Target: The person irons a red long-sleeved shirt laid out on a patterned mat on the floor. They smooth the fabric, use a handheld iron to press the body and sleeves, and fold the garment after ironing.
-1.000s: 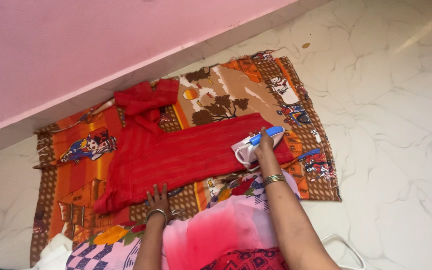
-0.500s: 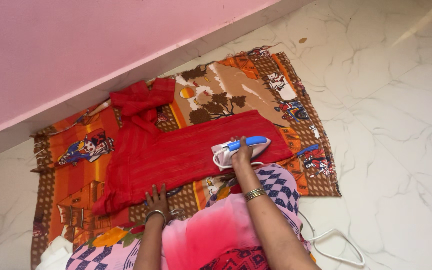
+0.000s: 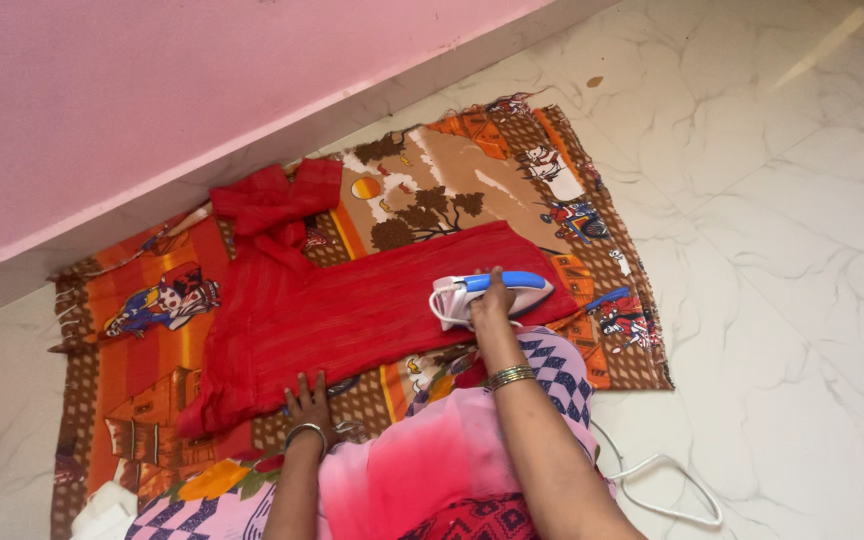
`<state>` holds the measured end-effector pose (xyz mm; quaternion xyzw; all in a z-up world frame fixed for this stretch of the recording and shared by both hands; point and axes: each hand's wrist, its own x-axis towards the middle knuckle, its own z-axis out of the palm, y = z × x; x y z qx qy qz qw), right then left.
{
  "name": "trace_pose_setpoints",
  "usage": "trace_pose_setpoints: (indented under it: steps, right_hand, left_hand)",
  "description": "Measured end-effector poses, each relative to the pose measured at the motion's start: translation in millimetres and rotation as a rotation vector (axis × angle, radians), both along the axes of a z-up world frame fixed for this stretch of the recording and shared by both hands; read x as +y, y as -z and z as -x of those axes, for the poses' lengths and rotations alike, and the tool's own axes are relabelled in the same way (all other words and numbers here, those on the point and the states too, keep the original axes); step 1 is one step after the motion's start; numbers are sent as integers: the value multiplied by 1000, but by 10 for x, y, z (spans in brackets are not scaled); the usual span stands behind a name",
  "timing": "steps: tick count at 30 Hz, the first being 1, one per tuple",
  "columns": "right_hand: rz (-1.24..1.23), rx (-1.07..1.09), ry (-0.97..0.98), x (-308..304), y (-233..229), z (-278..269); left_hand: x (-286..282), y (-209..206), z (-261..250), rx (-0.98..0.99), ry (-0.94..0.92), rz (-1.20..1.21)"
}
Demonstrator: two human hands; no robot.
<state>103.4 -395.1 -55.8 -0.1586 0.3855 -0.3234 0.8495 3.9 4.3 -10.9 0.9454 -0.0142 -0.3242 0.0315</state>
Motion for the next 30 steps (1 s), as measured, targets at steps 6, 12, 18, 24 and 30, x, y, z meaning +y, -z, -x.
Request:
trace_pose_setpoints:
  steps: [6,12,18,24,30]
  right_hand:
    - [-5,31,-50,518,134,61]
    - [-22,-9,44,365,142,78]
    - [-139,64,91,-164,13,136]
    - [-44,139,149,-510,-129,210]
    - [96,96,65,-601,-160,377]
  left_hand:
    - [-14,-95,18,109,-60,-39]
    - [-30,-184,30,57,-34,-17]
    - [-44,-210,18,91,-64,-5]
    - [-81,-314,21,98,-78,-13]
    - [-67,-301,31,82,-71,-3]
